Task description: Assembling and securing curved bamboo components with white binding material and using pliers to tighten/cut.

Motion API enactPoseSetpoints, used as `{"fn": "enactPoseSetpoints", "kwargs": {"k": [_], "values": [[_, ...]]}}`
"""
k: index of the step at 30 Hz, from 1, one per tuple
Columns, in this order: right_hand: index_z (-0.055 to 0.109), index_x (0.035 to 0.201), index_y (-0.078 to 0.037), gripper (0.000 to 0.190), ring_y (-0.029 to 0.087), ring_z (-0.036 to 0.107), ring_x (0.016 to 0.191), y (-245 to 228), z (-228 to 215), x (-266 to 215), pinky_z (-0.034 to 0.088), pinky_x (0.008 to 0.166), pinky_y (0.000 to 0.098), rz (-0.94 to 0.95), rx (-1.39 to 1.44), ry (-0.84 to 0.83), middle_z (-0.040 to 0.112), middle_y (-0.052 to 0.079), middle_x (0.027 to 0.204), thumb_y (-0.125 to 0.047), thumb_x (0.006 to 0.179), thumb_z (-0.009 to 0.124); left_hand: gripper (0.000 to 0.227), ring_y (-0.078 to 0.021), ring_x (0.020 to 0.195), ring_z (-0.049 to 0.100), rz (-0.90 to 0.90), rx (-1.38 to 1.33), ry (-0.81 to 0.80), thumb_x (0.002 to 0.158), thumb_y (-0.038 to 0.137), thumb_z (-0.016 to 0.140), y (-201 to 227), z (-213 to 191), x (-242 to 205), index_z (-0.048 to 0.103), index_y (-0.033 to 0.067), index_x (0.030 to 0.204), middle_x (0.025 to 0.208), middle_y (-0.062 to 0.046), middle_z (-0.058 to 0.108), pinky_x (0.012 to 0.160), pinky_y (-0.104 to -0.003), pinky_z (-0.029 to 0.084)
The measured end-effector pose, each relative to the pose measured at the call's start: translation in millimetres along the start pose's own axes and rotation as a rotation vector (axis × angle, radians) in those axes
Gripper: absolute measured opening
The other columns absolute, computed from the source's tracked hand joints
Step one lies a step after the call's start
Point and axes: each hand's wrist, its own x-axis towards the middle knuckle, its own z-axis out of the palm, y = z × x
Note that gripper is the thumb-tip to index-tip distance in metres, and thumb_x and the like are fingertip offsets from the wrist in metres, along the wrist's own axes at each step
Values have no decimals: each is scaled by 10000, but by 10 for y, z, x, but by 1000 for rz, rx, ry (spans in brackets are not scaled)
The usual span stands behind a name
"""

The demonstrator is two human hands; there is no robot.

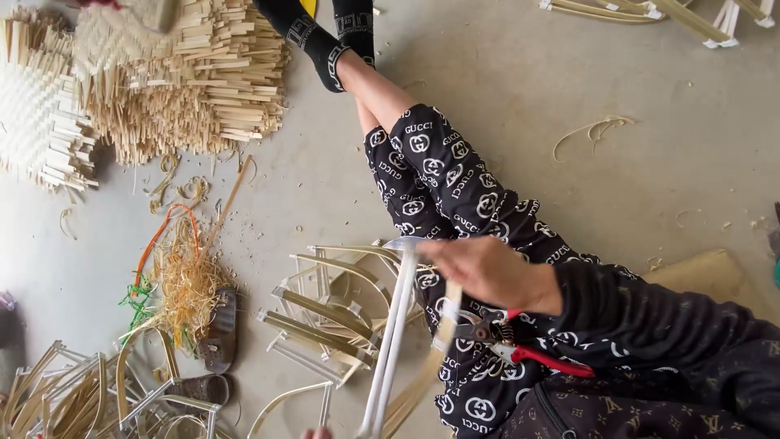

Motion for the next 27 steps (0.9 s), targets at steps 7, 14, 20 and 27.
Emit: {"fn": "enactPoseSetpoints", "kwargs": {"k": [7, 14, 20, 27], "values": [[711, 1193, -39, 225, 130, 651, 613, 351, -351, -65, 505, 533, 316, 503, 150, 117, 741, 104, 744, -132, 1022, 597, 665, -379, 1456, 549, -631, -1091, -206, 953, 301, 683, 854, -227, 1446, 520, -99, 1459, 1490, -283, 604, 1265, -464, 362], [634, 1264, 34, 299, 142, 758, 871, 149, -451, 31, 626, 718, 293, 514, 386, 117, 777, 91, 962, -137, 1030, 563, 438, -243, 1228, 658, -687, -1462, -471, 957, 38, 704, 1063, -7, 1420, 601, -86, 1364, 1288, -181, 697, 1091, -348, 479], [642, 1267, 31, 305, 173, 744, 1026, 328, -465, -88, 604, 866, 315, 465, 559, 22, 765, 118, 1109, -151, 1047, 536, 181, -177, 927, 677, -796, -1493, -305, 946, -83, 738, 946, 72, 1228, 722, -84, 1126, 1012, -128, 732, 853, -301, 523], [693, 1246, -5, 340, 175, 786, 971, 117, -681, -198, 635, 853, 309, 417, 634, -165, 816, 76, 1036, -157, 946, 642, 258, -246, 934, 714, -999, -1677, 81, 1000, 37, 668, 453, 394, 942, 678, -62, 1238, 1018, -169, 739, 873, -409, 577]]}}
